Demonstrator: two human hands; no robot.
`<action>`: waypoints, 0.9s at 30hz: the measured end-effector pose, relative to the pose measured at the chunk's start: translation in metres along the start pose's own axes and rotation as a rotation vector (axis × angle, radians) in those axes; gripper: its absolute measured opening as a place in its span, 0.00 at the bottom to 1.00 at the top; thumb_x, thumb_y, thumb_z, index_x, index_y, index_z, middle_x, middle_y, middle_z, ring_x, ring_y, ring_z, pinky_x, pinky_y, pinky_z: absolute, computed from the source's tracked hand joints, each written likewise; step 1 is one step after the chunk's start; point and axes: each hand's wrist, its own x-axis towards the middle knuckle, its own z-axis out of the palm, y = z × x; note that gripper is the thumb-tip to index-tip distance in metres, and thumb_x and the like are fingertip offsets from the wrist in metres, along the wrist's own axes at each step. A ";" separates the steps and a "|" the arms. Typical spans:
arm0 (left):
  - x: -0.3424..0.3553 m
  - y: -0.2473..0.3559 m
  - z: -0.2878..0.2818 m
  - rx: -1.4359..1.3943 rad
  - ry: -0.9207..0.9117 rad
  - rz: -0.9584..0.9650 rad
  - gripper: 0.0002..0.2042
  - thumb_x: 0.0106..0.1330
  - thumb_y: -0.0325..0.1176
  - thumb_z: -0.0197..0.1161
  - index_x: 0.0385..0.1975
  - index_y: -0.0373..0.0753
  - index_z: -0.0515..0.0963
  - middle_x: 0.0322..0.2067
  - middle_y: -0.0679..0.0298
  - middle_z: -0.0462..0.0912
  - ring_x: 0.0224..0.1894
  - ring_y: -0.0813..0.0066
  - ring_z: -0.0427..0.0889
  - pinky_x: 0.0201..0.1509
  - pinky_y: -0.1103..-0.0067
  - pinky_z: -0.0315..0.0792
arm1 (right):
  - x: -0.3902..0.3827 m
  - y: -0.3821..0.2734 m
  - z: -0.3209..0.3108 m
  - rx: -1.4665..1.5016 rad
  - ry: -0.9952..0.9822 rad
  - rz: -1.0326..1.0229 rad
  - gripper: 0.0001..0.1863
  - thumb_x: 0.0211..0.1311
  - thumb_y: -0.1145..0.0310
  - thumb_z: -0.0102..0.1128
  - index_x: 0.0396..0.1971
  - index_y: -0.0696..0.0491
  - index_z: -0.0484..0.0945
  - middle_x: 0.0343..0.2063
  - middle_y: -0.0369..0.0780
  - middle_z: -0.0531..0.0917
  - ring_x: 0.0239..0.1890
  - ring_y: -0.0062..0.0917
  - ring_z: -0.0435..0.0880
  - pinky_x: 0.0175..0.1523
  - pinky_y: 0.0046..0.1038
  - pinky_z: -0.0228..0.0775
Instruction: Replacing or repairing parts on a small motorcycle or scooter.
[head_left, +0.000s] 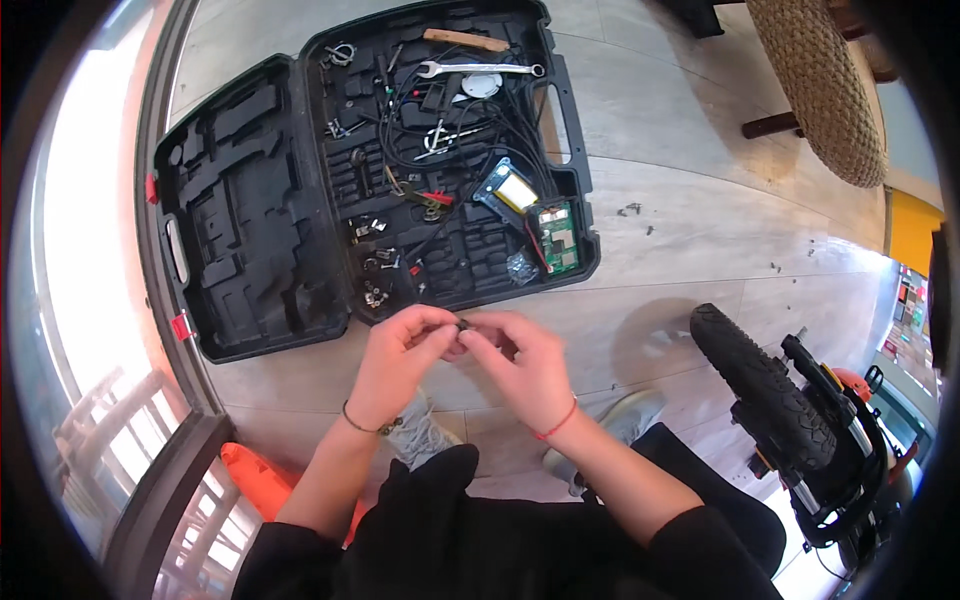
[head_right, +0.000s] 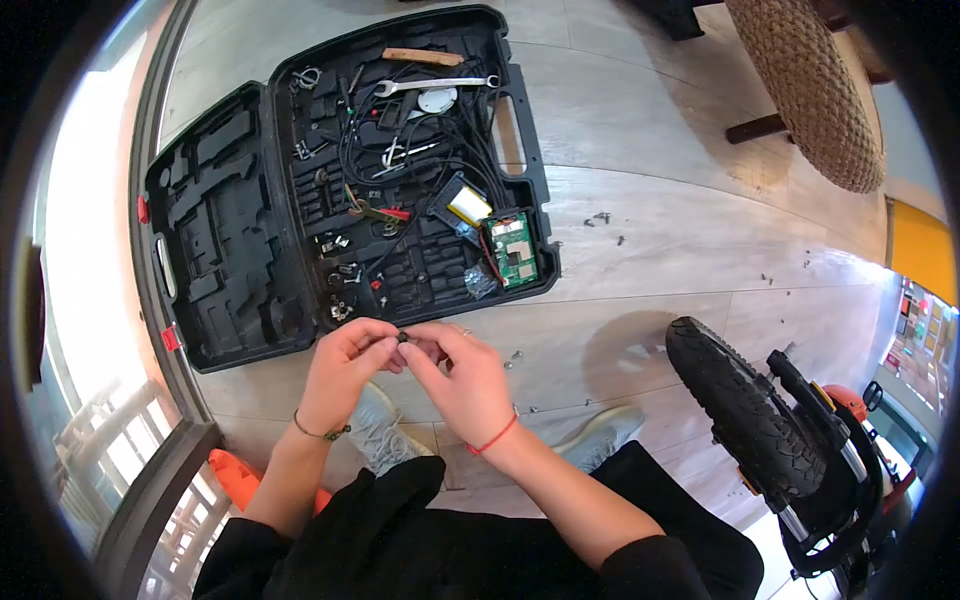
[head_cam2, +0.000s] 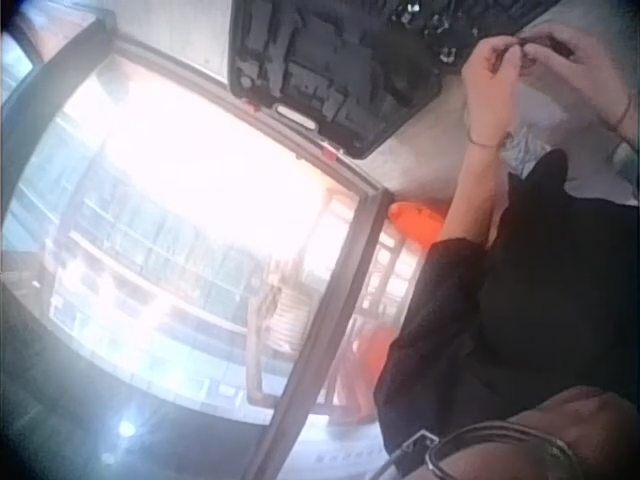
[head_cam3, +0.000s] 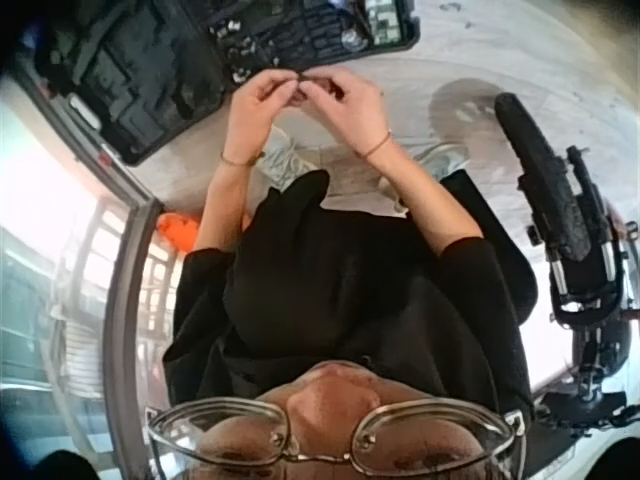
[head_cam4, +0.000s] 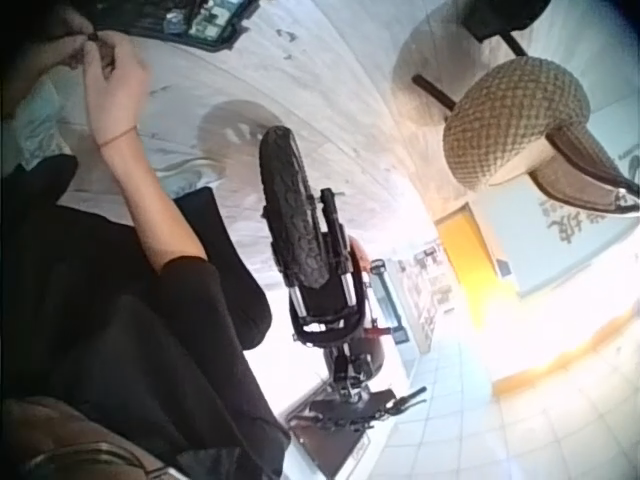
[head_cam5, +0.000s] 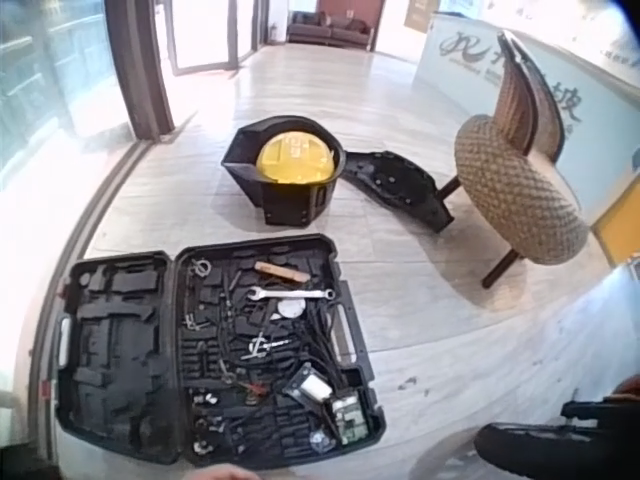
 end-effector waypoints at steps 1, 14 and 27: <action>0.007 -0.011 -0.003 0.059 0.057 -0.001 0.08 0.66 0.26 0.57 0.41 0.30 0.75 0.33 0.62 0.81 0.35 0.78 0.80 0.43 0.81 0.74 | 0.001 0.011 0.002 0.040 -0.034 0.092 0.11 0.54 0.73 0.65 0.38 0.57 0.80 0.24 0.39 0.79 0.25 0.26 0.79 0.32 0.25 0.71; 0.052 -0.041 -0.016 0.500 0.168 0.141 0.05 0.62 0.24 0.60 0.36 0.34 0.74 0.27 0.69 0.78 0.29 0.85 0.75 0.34 0.86 0.70 | 0.064 0.075 -0.047 -0.879 0.239 -0.087 0.30 0.41 0.66 0.71 0.48 0.59 0.72 0.51 0.45 0.70 0.49 0.42 0.70 0.54 0.38 0.66; 0.046 -0.043 -0.025 0.204 0.220 0.135 0.06 0.68 0.26 0.53 0.40 0.33 0.74 0.49 0.59 0.77 0.47 0.75 0.77 0.46 0.78 0.74 | 0.052 0.065 0.037 -0.445 0.308 -0.041 0.35 0.40 0.68 0.73 0.51 0.58 0.66 0.50 0.52 0.65 0.54 0.47 0.66 0.59 0.39 0.62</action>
